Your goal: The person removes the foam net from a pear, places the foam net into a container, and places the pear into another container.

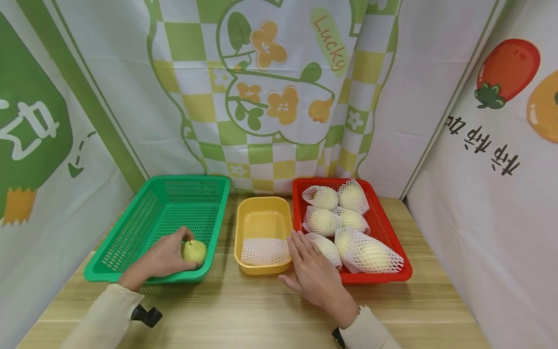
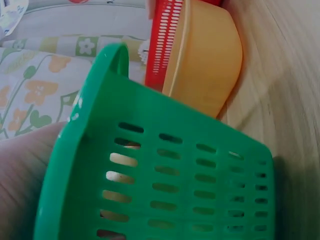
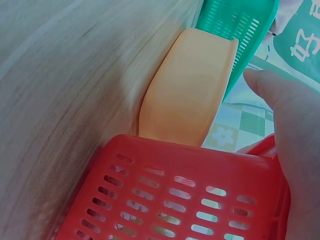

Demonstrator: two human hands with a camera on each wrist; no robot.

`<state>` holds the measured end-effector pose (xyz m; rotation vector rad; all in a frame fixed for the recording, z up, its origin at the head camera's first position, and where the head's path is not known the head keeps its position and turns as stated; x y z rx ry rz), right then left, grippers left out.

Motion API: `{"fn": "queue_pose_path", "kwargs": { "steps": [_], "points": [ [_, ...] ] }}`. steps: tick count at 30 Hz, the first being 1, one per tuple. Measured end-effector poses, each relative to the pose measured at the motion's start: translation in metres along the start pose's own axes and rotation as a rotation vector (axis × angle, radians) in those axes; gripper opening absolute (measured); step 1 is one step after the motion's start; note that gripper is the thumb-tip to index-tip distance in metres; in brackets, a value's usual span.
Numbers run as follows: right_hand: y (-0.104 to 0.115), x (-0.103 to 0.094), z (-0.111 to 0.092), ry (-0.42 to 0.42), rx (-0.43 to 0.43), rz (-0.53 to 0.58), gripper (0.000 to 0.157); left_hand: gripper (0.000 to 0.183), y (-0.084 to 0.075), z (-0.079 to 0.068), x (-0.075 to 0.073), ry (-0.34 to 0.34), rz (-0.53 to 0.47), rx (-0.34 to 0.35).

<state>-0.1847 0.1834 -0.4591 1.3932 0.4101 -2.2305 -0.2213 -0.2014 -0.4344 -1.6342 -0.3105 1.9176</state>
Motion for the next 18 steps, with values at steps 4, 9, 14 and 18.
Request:
{"fn": "queue_pose_path", "kwargs": {
  "steps": [4, 9, 14, 18],
  "points": [
    [0.000, 0.000, 0.000, -0.005, -0.001, -0.009, 0.094, 0.065, 0.002, 0.005, 0.000, 0.093, -0.012, 0.003],
    [0.001, 0.001, -0.001, -0.018, -0.006, -0.004, 0.093, 0.057, 0.006, 0.010, 0.002, 0.187, -0.008, -0.014],
    [0.001, 0.001, -0.001, -0.016, 0.000, -0.002, 0.092, 0.052, 0.008, 0.012, 0.003, 0.215, 0.022, -0.016],
    [0.001, 0.001, -0.001, -0.020, 0.005, -0.007, 0.092, 0.052, 0.007, 0.014, 0.000, 0.228, 0.031, 0.001]
  ]
}}
Point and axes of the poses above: each hand's wrist, its own z-axis towards the middle knuckle, its own x-axis out of the palm, y = z × x, the point moved 1 cm from there along z, towards the middle knuckle, and after that the axes turned 12 degrees about -y, right-handed, at the moved point
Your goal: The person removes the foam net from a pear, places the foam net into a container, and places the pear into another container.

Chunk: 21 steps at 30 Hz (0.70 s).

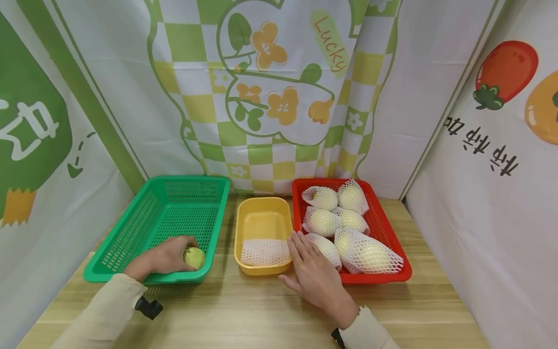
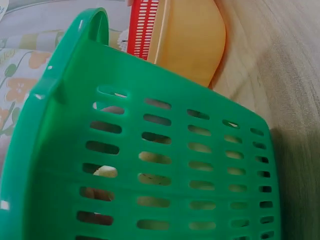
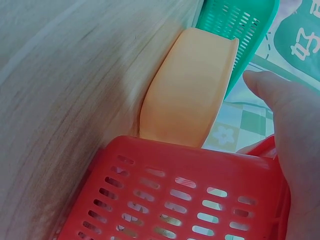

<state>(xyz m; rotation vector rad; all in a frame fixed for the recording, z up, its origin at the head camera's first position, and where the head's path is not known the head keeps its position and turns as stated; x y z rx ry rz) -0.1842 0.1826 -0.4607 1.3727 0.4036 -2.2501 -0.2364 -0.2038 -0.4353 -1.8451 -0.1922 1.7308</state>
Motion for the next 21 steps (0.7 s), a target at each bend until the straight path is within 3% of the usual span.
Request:
{"fn": "queue_pose_path", "kwargs": {
  "steps": [7, 12, 15, 21],
  "points": [
    [0.000, -0.001, 0.000, 0.008, 0.004, 0.008, 0.092, 0.053, 0.000, -0.001, -0.006, 0.048, -0.009, 0.094],
    [0.000, 0.000, 0.000, 0.007, -0.002, -0.003, 0.091, 0.069, -0.004, -0.010, -0.019, 0.078, -0.015, 0.137],
    [0.000, 0.000, 0.001, 0.006, -0.007, -0.013, 0.092, 0.076, -0.013, -0.016, -0.032, 0.043, -0.003, 0.153],
    [-0.001, 0.000, 0.001, 0.030, 0.007, -0.011, 0.093, 0.078, -0.039, -0.028, -0.055, -0.102, 0.029, 0.224]
  ]
}}
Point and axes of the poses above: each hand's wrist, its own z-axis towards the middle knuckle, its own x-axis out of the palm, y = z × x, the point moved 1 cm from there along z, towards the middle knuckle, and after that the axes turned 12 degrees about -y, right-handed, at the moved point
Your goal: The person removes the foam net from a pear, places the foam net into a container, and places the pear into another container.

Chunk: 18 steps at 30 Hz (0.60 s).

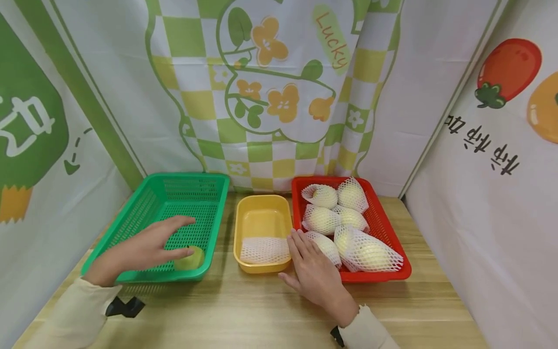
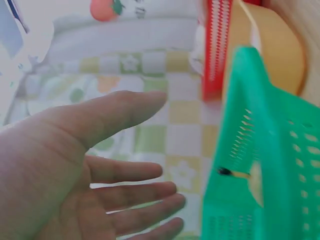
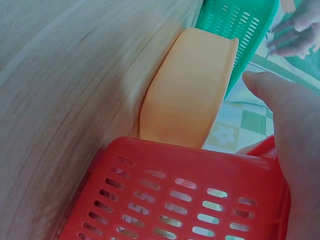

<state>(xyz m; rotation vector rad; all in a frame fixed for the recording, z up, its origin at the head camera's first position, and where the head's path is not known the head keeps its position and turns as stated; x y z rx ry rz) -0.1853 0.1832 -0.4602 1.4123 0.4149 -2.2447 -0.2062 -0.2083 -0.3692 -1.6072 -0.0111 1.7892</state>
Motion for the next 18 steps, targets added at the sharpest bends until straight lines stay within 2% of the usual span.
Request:
{"fn": "queue_pose_path", "kwargs": {
  "steps": [3, 6, 11, 15, 18],
  "points": [
    [0.000, -0.001, 0.000, 0.007, 0.002, 0.009, 0.093, 0.080, -0.015, -0.003, -0.004, -0.033, -0.003, 0.020],
    [0.000, -0.001, 0.000, 0.002, 0.004, 0.011, 0.092, 0.080, -0.028, -0.003, 0.002, -0.054, 0.020, 0.082],
    [0.000, -0.001, -0.001, -0.008, 0.005, 0.010, 0.093, 0.082, -0.039, -0.002, 0.031, -0.079, 0.089, 0.195],
    [0.000, 0.000, 0.000, -0.022, -0.002, 0.010, 0.092, 0.089, -0.038, -0.004, 0.057, -0.071, 0.121, 0.239],
    [0.000, 0.000, 0.000, -0.031, -0.003, 0.005, 0.092, 0.093, -0.033, -0.005, 0.072, -0.096, 0.203, 0.291]
  ]
}}
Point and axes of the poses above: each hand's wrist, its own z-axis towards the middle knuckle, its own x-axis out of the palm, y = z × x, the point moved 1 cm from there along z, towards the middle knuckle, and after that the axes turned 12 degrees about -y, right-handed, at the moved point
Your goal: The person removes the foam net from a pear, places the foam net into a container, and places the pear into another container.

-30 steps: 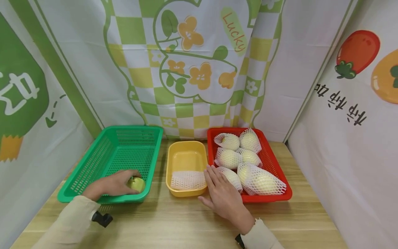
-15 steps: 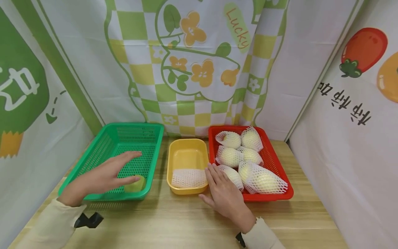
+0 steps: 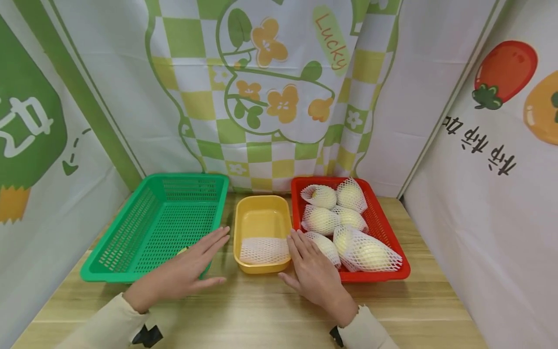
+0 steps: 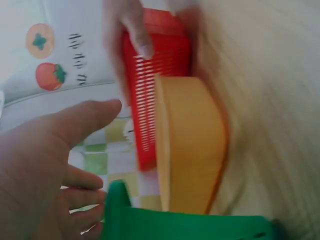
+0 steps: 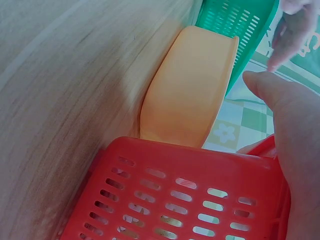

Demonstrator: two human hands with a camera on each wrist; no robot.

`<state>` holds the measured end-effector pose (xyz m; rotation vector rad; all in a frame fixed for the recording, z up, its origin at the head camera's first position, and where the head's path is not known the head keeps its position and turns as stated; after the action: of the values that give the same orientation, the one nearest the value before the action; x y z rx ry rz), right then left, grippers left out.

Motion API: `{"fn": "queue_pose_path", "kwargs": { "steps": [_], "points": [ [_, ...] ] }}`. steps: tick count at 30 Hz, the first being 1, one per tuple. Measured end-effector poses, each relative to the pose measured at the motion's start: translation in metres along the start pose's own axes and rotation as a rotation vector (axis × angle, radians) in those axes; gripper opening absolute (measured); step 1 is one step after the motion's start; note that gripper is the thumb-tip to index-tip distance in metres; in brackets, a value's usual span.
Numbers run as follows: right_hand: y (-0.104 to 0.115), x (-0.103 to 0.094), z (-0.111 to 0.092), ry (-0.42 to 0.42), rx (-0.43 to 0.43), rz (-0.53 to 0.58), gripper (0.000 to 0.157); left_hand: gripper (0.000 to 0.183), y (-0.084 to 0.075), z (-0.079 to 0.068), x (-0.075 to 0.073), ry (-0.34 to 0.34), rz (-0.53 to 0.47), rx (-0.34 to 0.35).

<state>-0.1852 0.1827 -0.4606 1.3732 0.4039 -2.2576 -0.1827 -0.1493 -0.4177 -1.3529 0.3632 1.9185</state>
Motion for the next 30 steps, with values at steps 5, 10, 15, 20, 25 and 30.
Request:
{"fn": "queue_pose_path", "kwargs": {
  "steps": [5, 10, 15, 20, 25, 30],
  "points": [
    [0.001, 0.001, 0.000, -0.001, -0.004, -0.001, 0.092, 0.097, 0.003, -0.007, 0.022, -0.025, 0.161, 0.040],
    [0.000, -0.001, 0.000, 0.002, -0.018, 0.010, 0.093, 0.098, 0.003, -0.011, 0.035, -0.039, 0.312, 0.056],
    [-0.004, -0.006, 0.001, 0.048, -0.005, 0.093, 0.098, 0.098, 0.003, -0.011, 0.039, -0.057, 0.391, 0.076],
    [-0.007, -0.024, 0.001, 0.065, 0.020, 0.209, 0.100, 0.099, 0.001, -0.012, 0.040, -0.046, 0.376, 0.057],
    [-0.020, -0.059, 0.001, 0.059, 0.057, 0.243, 0.100, 0.099, 0.001, -0.012, 0.039, -0.057, 0.370, 0.052],
    [-0.052, -0.092, -0.001, 0.118, 0.149, 0.243, 0.101, 0.100, 0.002, -0.012, 0.039, -0.064, 0.375, 0.060]
  ]
}}
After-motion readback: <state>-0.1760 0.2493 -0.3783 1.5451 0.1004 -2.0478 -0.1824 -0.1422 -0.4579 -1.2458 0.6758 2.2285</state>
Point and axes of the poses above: each hand's wrist, its own z-axis towards the middle knuckle, its own x-axis out of the palm, y = z × x, the point moved 1 cm from there along z, towards the middle knuckle, and after that the axes turned 12 degrees about -y, right-handed, at the moved point
